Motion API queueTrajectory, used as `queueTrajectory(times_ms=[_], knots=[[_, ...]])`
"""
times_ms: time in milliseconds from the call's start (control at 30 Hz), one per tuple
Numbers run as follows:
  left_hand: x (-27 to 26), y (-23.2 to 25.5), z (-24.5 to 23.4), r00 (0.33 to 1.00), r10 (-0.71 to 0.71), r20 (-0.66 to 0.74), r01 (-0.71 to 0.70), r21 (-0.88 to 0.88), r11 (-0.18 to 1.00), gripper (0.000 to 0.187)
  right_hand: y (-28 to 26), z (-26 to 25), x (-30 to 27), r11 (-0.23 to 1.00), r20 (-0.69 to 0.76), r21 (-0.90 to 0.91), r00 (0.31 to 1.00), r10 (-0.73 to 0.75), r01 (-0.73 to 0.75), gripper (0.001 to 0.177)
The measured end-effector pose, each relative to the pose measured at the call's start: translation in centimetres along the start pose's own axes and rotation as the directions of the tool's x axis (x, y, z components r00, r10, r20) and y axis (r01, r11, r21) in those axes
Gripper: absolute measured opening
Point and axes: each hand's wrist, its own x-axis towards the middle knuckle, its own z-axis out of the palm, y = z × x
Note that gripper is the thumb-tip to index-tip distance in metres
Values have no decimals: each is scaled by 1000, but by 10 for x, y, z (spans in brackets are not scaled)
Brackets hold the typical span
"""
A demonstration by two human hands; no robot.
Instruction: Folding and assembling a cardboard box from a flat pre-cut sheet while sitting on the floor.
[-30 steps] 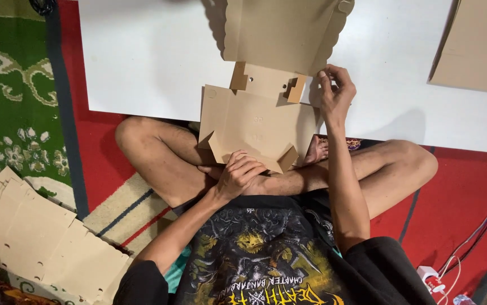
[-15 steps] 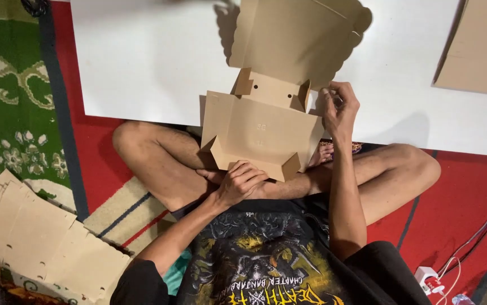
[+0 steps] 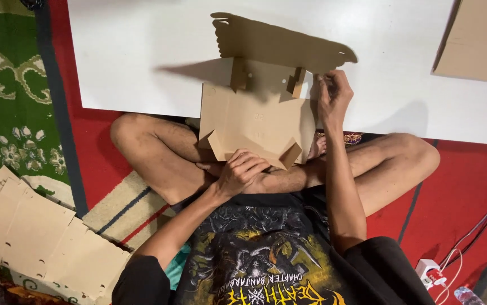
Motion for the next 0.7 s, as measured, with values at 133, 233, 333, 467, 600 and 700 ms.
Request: queueTrajectory(times_ms=[133,233,333,467,600,700], knots=[[13,4,0,999,-14,-46,14,2,1000,12,2,8,5,1000,-41,-3,999,4,-4,4],[17,2,0,998,-46,-34,46,-12,999,12,3,12,12,1000,-82,-2,997,13,-13,7],[19,0,-1,996,-77,-40,77,-5,997,13,9,14,19,1000,-92,-6,996,8,-8,8],[25,-6,-2,996,-85,-36,86,8,996,15,9,20,29,1000,-107,2,994,8,-8,10],[33,-17,2,996,-79,-43,79,6,997,19,2,26,45,999,-116,38,993,-10,14,11],[38,-28,12,993,-95,-74,97,23,995,18,2,32,58,997,-115,62,993,-30,37,10]])
